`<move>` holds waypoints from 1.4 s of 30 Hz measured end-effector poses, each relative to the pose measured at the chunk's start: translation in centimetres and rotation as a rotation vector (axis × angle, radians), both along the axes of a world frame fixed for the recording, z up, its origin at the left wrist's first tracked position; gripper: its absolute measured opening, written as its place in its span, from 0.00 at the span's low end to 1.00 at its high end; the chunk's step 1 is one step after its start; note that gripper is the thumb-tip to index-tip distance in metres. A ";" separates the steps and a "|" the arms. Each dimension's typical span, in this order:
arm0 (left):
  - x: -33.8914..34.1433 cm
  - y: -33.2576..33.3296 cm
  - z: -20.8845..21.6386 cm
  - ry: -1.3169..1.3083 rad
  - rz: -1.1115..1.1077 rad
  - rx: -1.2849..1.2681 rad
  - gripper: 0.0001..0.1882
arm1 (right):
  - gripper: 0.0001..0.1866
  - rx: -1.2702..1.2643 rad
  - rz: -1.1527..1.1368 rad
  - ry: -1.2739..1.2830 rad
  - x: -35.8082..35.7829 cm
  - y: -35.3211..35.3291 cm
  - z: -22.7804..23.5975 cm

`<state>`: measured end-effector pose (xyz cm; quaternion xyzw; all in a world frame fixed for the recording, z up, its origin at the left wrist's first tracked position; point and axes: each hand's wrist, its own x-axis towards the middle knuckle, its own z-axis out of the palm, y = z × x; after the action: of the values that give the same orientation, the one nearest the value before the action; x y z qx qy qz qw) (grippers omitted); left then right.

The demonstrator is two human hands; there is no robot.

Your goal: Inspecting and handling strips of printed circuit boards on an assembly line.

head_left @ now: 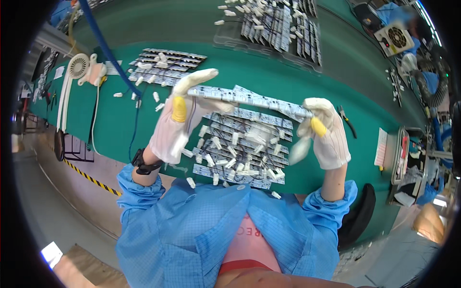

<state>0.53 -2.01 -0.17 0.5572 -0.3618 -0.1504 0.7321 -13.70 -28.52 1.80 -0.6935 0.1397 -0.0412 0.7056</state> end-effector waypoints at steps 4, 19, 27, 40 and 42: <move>5.9 0.5 0.8 -0.241 0.317 0.441 0.16 | 0.27 -0.033 0.056 -0.104 1.0 0.6 -0.5; 9.3 0.8 2.9 -0.449 0.439 0.465 0.18 | 0.13 -0.095 -0.154 -0.239 0.1 -0.1 0.5; -1.6 0.9 1.9 0.317 -0.224 0.102 0.36 | 0.29 0.050 -0.128 0.014 -1.0 2.3 3.0; -0.6 1.4 1.6 -0.470 0.193 0.385 0.24 | 0.31 0.001 -0.234 -0.133 -1.5 1.5 1.9; -0.9 1.4 2.1 -0.319 0.190 0.422 0.26 | 0.31 -0.021 -0.224 -0.150 -1.7 1.1 1.7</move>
<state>-0.39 -0.64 1.94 0.7455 -0.3792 -0.0632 0.5444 -15.37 -27.37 3.50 -0.6760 0.1627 -0.1728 0.6976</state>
